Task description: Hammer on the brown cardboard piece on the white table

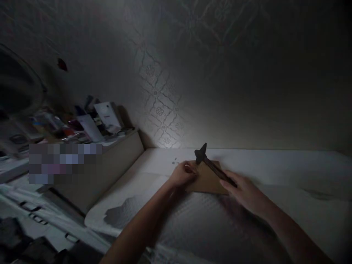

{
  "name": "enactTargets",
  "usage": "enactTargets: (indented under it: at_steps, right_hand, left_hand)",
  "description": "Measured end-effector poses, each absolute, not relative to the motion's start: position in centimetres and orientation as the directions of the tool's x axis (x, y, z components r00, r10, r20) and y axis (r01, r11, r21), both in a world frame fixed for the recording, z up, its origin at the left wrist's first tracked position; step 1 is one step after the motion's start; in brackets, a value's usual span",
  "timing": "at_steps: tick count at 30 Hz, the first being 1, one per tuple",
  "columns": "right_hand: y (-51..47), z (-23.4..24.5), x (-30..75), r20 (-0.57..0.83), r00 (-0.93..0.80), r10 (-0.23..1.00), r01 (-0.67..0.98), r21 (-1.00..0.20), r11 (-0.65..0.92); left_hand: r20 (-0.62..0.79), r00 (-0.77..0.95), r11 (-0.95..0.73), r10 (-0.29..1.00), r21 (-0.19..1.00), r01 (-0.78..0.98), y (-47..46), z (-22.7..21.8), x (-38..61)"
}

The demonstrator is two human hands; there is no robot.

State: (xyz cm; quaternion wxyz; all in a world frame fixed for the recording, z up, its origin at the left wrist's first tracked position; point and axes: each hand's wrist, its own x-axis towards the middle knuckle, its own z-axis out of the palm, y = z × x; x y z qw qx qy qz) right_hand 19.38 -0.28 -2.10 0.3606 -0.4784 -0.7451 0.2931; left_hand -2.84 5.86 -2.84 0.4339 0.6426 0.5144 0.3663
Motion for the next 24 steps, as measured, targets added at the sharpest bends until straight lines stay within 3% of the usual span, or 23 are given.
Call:
enactTargets:
  at_steps: [7,15,19,24]
  right_hand:
    - [-0.35,-2.02,19.46,0.252,-0.29,0.923,0.495,-0.786,0.37]
    - [-0.19,-2.17,19.51,0.245,-0.291,0.925,0.478,-0.8,0.362]
    - [-0.05,-2.37,19.55,0.262,-0.265,0.928,0.477,-0.801,0.362]
    - [-0.06,-2.4,19.48,0.275,-0.241,0.931,0.489,-0.794,0.361]
  left_hand:
    - [0.128,0.244,-0.238,0.961,0.831,0.502,5.8,-3.16,-2.85]
    - [0.145,0.296,-0.313,0.944,0.68,0.663,5.46,-2.77,-2.34]
    - [0.155,0.227,-0.257,0.962,0.797,0.546,5.54,-2.67,-2.34]
    - [0.028,0.185,-0.084,0.982,0.949,0.304,5.33,-2.51,-2.42]
